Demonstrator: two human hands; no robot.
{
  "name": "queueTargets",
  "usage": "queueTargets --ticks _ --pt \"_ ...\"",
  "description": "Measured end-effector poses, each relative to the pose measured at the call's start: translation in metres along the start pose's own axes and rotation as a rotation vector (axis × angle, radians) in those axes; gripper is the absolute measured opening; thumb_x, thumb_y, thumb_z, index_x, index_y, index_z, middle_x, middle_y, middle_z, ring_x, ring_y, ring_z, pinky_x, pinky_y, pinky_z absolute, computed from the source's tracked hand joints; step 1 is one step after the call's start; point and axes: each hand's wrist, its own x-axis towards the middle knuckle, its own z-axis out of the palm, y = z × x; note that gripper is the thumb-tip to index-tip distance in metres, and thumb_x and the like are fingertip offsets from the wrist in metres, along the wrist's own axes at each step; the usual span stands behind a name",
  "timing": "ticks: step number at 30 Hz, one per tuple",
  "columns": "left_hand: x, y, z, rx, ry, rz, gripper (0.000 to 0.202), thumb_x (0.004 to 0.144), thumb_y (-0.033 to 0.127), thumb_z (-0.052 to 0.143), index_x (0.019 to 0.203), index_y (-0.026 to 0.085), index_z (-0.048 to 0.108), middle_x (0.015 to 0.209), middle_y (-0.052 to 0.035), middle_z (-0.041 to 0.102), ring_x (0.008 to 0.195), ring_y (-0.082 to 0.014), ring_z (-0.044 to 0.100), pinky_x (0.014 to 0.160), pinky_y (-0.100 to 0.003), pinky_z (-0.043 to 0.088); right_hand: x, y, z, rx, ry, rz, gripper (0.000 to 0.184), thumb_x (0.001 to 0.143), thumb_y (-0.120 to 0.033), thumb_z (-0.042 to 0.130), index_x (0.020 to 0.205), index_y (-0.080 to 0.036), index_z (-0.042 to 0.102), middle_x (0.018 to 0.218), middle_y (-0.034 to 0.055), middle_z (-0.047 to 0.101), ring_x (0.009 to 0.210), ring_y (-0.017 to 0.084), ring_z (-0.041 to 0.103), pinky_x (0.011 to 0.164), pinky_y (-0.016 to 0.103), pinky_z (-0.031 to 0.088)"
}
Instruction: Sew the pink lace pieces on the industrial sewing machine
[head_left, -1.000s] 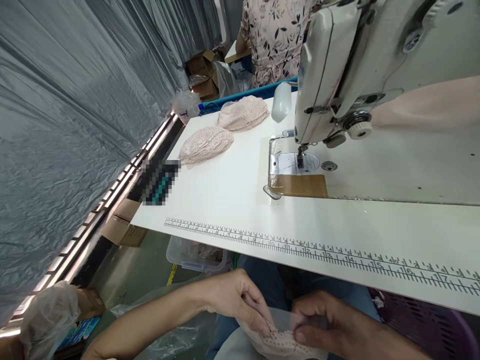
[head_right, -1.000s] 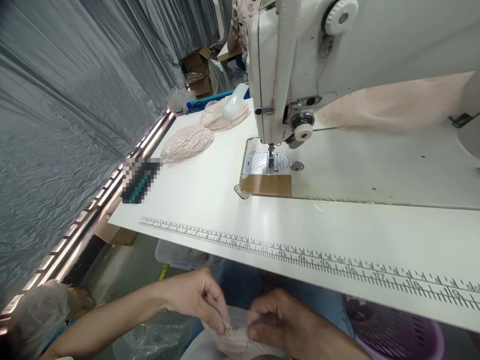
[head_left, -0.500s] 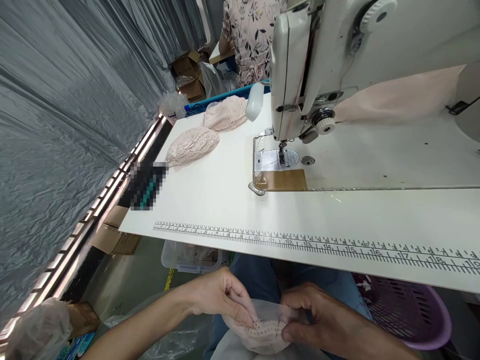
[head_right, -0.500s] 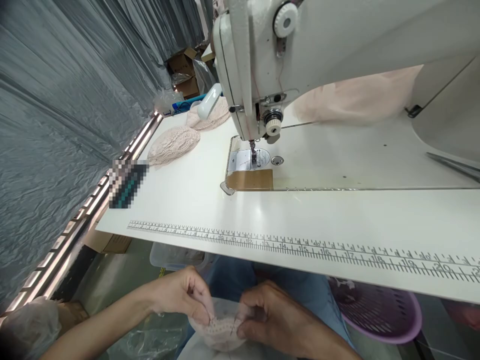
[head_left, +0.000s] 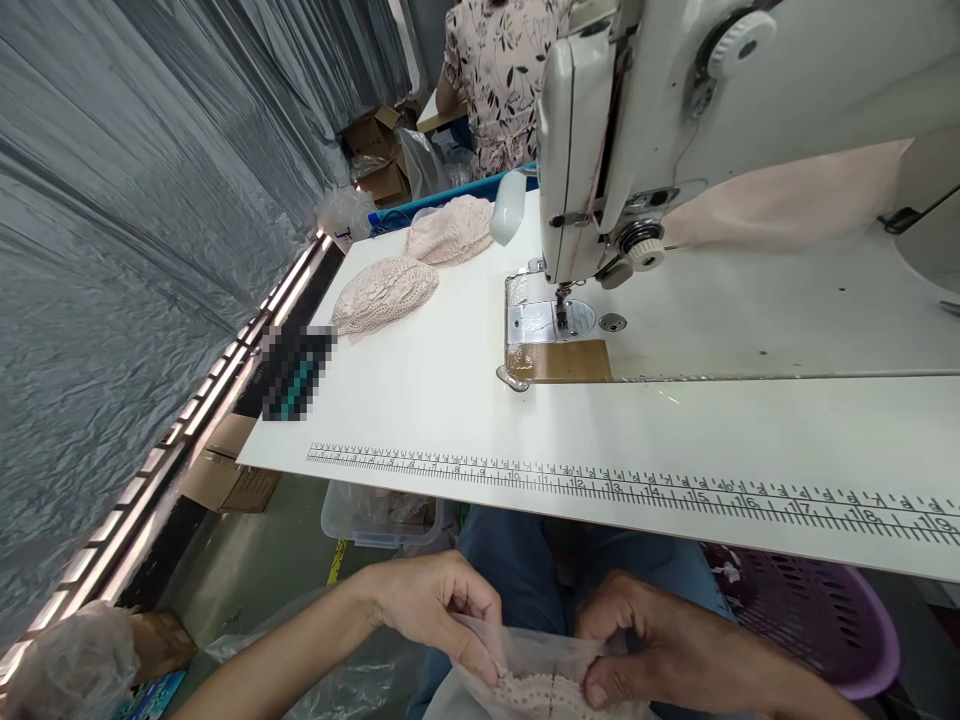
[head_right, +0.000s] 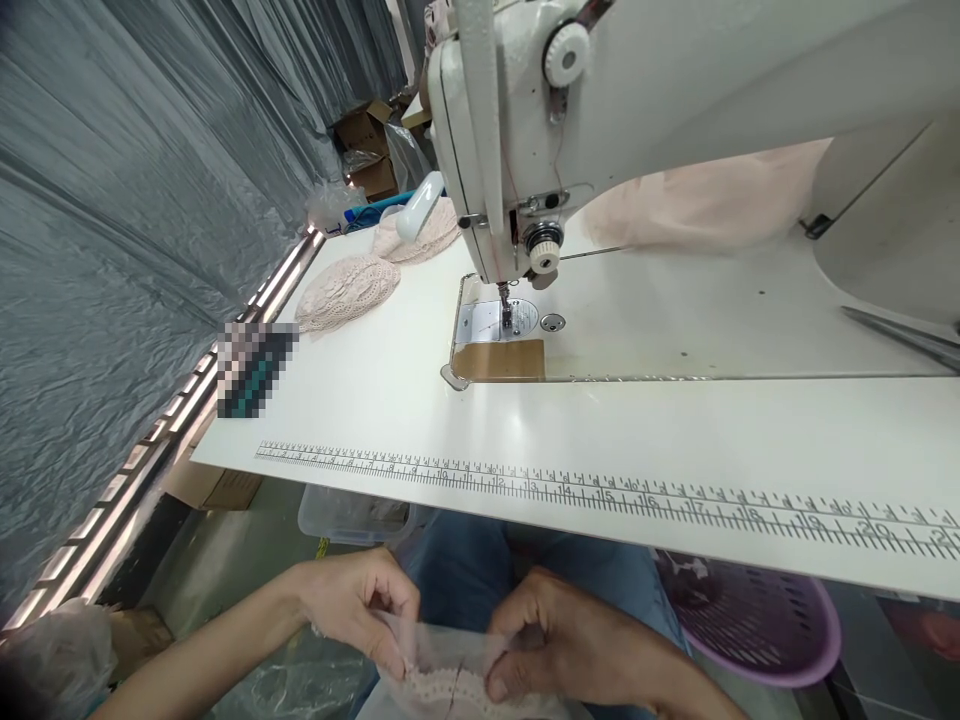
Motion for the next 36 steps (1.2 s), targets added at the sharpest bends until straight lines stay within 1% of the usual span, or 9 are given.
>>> queueTargets --ticks 4,10,14,18,24,27,31,34,36 --pt "0.000 -0.004 0.000 -0.022 0.008 -0.001 0.050 0.060 0.053 0.076 0.082 0.008 0.070 0.080 -0.0080 0.071 0.076 -0.0167 0.068 0.070 -0.023 0.055 -0.002 -0.002 -0.001 0.014 -0.011 0.008 0.047 0.069 -0.058 0.067 0.072 -0.011 0.076 0.056 0.0004 0.055 0.053 0.010 0.046 0.050 0.021 0.035" --pt "-0.002 -0.004 -0.001 -0.031 0.029 -0.001 0.046 0.062 0.049 0.076 0.083 0.009 0.071 0.080 -0.0080 0.072 0.075 -0.0154 0.068 0.067 -0.020 0.055 0.002 -0.001 0.000 -0.035 -0.014 -0.041 0.049 0.073 -0.057 0.064 0.069 -0.009 0.073 0.053 -0.0036 0.044 0.051 0.008 0.035 0.047 0.021 0.027" --pt "-0.003 -0.002 0.000 -0.078 0.031 -0.010 0.046 0.064 0.046 0.077 0.090 0.009 0.072 0.080 -0.0074 0.072 0.077 -0.0154 0.069 0.071 -0.020 0.055 0.003 0.002 0.000 -0.050 -0.027 -0.068 0.050 0.077 -0.057 0.060 0.065 -0.010 0.070 0.052 -0.0048 0.040 0.050 0.008 0.034 0.046 0.021 0.025" --pt "-0.004 0.000 0.001 -0.115 0.010 -0.042 0.049 0.065 0.044 0.076 0.100 0.009 0.070 0.086 -0.0078 0.073 0.084 -0.0170 0.069 0.076 -0.020 0.055 0.004 0.005 0.003 -0.039 -0.019 -0.074 0.045 0.078 -0.054 0.060 0.070 -0.011 0.069 0.055 -0.0046 0.043 0.053 0.008 0.036 0.047 0.021 0.025" --pt "-0.007 -0.002 -0.003 -0.032 0.012 0.052 0.040 0.072 0.039 0.073 0.099 0.009 0.071 0.094 -0.0089 0.072 0.088 -0.0176 0.069 0.077 -0.018 0.054 0.007 0.003 0.005 -0.027 0.004 -0.089 0.049 0.080 -0.057 0.056 0.065 -0.011 0.065 0.054 -0.0041 0.041 0.053 0.008 0.035 0.046 0.021 0.024" --pt "-0.005 -0.004 -0.003 -0.058 0.006 0.045 0.042 0.071 0.039 0.074 0.101 0.009 0.071 0.094 -0.0084 0.072 0.088 -0.0184 0.068 0.077 -0.020 0.054 0.009 0.001 0.005 -0.016 -0.001 -0.097 0.049 0.078 -0.059 0.057 0.062 -0.012 0.061 0.053 -0.0046 0.040 0.051 0.008 0.034 0.045 0.021 0.024" --pt "0.003 -0.001 0.003 -0.082 0.009 -0.037 0.052 0.064 0.044 0.078 0.104 0.011 0.070 0.087 -0.0053 0.072 0.080 -0.0161 0.069 0.073 -0.019 0.054 0.010 0.001 0.006 -0.011 -0.011 -0.085 0.049 0.077 -0.060 0.057 0.058 -0.014 0.055 0.049 -0.0065 0.034 0.046 0.006 0.029 0.041 0.020 0.020" --pt "0.010 0.001 0.010 -0.125 0.046 -0.099 0.052 0.058 0.048 0.079 0.097 0.014 0.072 0.075 -0.0017 0.071 0.065 -0.0096 0.065 0.065 -0.014 0.052 0.011 0.004 0.006 -0.015 -0.013 -0.071 0.049 0.074 -0.060 0.060 0.057 -0.015 0.054 0.048 -0.0071 0.032 0.046 0.006 0.027 0.040 0.020 0.018" --pt "0.013 0.002 0.013 -0.145 0.075 -0.120 0.051 0.057 0.050 0.079 0.093 0.015 0.074 0.070 -0.0003 0.070 0.060 -0.0071 0.062 0.060 -0.012 0.050 0.010 0.005 0.005 -0.012 -0.010 -0.051 0.050 0.074 -0.060 0.061 0.056 -0.014 0.054 0.049 -0.0070 0.032 0.047 0.006 0.027 0.041 0.020 0.018"
